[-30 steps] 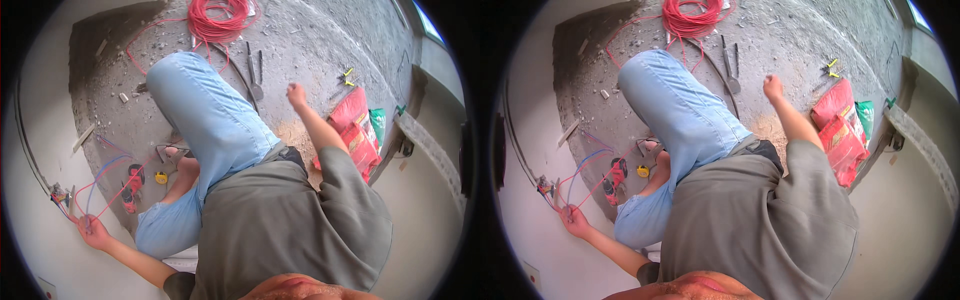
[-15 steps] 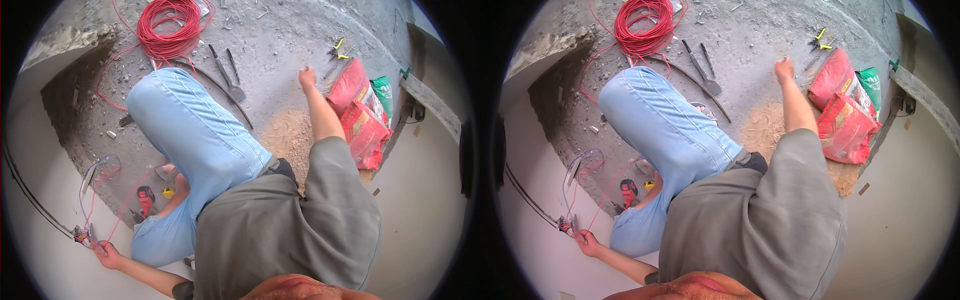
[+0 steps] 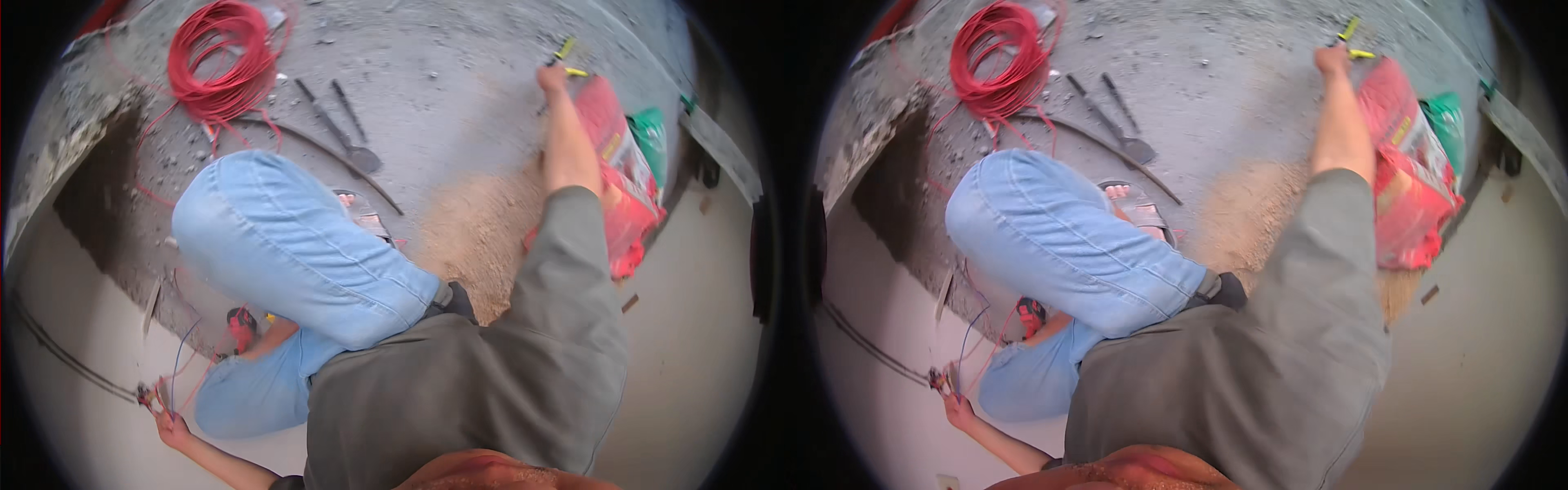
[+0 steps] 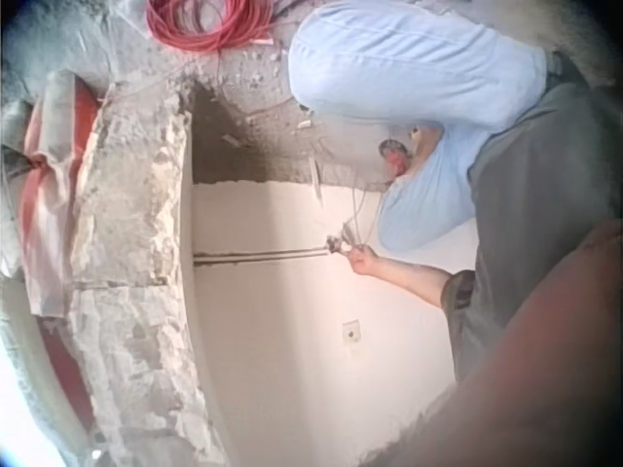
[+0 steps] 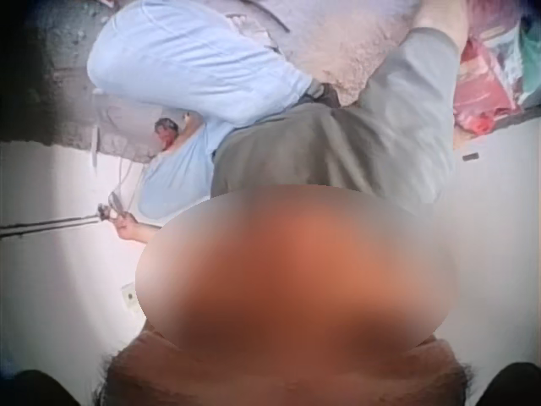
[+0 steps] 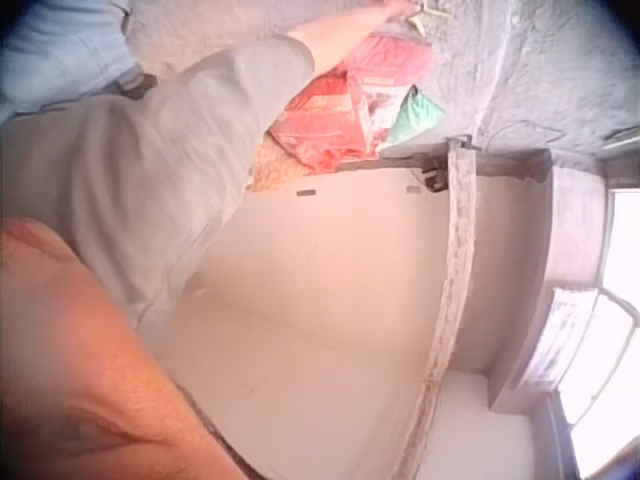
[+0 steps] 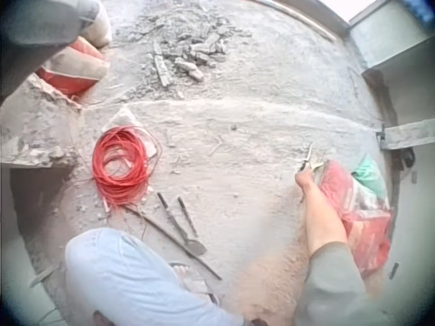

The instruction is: Connecting and installing electrical wires into a wall-mounted outlet box.

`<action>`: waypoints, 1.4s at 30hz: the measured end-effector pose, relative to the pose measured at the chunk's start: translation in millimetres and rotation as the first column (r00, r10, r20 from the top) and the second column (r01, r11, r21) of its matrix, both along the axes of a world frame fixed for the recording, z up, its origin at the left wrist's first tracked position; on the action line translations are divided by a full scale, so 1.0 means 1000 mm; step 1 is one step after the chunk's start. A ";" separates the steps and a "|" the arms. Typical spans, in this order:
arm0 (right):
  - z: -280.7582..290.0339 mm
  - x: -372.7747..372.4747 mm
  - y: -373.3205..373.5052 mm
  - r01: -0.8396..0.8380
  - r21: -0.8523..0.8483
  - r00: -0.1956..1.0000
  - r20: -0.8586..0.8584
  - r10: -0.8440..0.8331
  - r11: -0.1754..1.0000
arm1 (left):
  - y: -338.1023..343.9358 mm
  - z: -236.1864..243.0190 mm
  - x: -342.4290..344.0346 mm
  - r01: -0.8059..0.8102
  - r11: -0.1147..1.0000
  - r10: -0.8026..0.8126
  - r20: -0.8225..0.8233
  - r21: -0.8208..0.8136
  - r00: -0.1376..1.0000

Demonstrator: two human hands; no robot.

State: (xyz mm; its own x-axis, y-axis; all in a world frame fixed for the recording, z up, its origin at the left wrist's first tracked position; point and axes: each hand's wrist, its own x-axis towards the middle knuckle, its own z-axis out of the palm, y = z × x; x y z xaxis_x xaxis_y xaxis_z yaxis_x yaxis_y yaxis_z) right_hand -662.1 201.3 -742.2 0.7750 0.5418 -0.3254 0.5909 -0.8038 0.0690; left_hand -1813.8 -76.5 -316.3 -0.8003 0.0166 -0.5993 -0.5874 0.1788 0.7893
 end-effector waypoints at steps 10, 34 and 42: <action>-0.038 0.033 0.012 0.011 0.051 0.937 -0.348 0.007 0.999 | 0.035 0.027 0.021 -0.029 0.999 0.030 -0.067 0.014 0.997; 0.056 -0.212 -0.069 -0.749 0.065 0.662 0.034 0.749 0.659 | 0.011 -0.027 0.022 0.088 0.974 -0.123 0.163 0.211 0.979; -0.001 -0.249 -0.067 -0.771 0.226 0.613 0.008 0.790 0.596 | -0.086 -0.045 -0.021 0.463 0.278 -0.947 -0.159 -0.841 0.279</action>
State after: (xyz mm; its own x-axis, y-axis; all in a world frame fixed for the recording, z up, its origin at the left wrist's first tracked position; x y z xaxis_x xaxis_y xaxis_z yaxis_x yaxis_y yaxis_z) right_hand -911.3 133.9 -743.4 0.0009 0.9821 -0.1883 0.9937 -0.0220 -0.1103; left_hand -1835.2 -162.9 -361.0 -0.7199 0.6658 -0.1961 0.5826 0.7332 0.3508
